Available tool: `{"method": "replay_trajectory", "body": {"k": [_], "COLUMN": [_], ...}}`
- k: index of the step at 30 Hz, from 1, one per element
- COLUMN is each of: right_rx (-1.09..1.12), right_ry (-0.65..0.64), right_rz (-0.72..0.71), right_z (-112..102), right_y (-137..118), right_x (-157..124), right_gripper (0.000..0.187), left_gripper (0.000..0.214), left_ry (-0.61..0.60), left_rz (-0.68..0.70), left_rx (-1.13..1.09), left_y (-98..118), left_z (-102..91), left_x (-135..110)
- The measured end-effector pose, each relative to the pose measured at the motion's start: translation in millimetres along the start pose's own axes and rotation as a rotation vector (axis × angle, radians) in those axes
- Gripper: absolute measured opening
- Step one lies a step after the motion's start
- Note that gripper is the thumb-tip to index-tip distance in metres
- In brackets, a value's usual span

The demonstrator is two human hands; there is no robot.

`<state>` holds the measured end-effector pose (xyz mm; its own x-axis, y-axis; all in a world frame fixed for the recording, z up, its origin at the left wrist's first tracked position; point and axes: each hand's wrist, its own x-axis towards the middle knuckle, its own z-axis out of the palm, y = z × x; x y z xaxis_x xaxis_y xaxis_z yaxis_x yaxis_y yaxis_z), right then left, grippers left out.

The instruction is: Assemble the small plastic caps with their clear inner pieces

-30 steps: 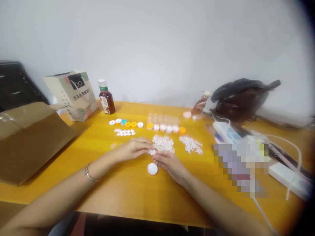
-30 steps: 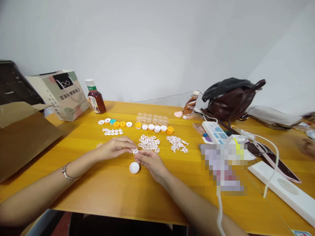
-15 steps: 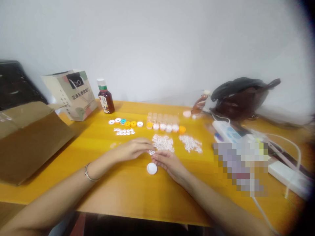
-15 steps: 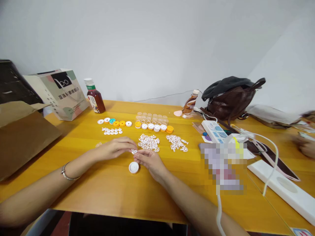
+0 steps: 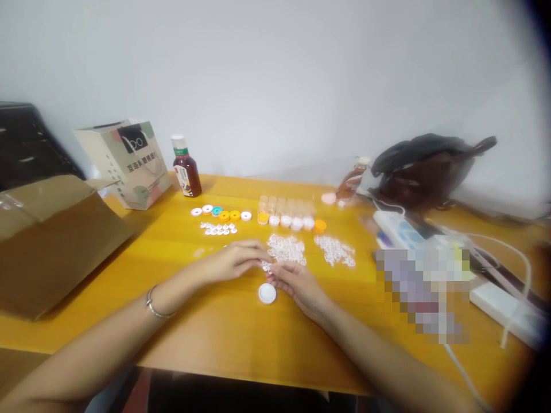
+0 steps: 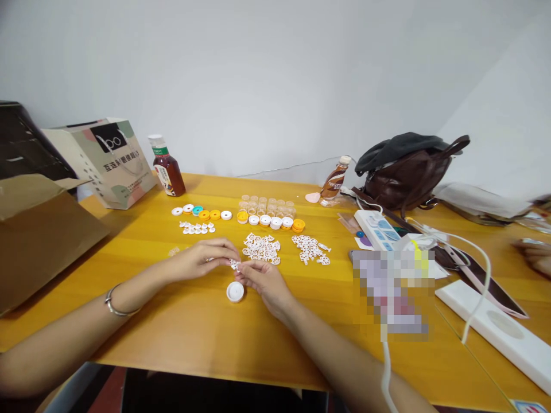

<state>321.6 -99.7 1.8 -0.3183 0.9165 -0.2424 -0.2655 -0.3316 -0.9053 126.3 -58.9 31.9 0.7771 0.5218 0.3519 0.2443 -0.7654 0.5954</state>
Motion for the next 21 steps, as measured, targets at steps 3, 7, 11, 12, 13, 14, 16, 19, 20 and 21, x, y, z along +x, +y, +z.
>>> {"method": "replay_trajectory", "body": {"k": [3,7,11,12,13,14,16,19,20,21], "right_rx": [-0.025,-0.054,-0.131,-0.154,-0.172,-0.184,-0.195,-0.202,-0.204,-0.204], "right_ry": [0.019,0.036,0.084,0.091,0.092,0.092,0.091,0.088,0.085,0.084], "right_rz": [-0.013,-0.049,-0.131,-0.151,-0.165,-0.175,-0.188,-0.197,-0.197,-0.197], "right_z": [1.3,1.6,0.8,0.7,0.6,0.6,0.7,0.8,0.7,0.5], "right_y": [0.2,-0.3,-1.2,-1.4,-1.6,-1.8,-2.4,-3.0,-3.0,-2.8], "right_x": [-0.4,0.4,1.7,1.7,1.7,1.6,1.3,1.4,1.7,2.2], "right_gripper": [0.019,0.020,0.019,0.018,0.018,0.018,0.018,0.018,0.018,0.017], "left_gripper": [0.025,0.026,0.030,0.028,0.025,0.022,0.019,0.021,0.024,0.027], "left_ry": [0.026,0.086,0.221,0.248,0.267,0.278,0.290,0.296,0.296,0.295], "left_rz": [-0.027,-0.134,-0.304,-0.336,-0.360,-0.377,-0.396,-0.398,-0.394,-0.388], "left_rx": [-0.038,-0.129,-0.376,-0.427,-0.464,-0.486,-0.504,-0.518,-0.511,-0.498], "left_y": [0.8,-0.4,-5.7,-6.9,-7.6,-8.0,-7.9,-7.6,-7.9,-8.2], "left_z": [1.4,8.0,19.7,22.3,24.6,26.3,28.3,29.4,29.6,29.7], "left_x": [-0.6,-1.1,-0.5,-0.2,0.0,0.2,0.5,0.6,0.6,0.6]}}
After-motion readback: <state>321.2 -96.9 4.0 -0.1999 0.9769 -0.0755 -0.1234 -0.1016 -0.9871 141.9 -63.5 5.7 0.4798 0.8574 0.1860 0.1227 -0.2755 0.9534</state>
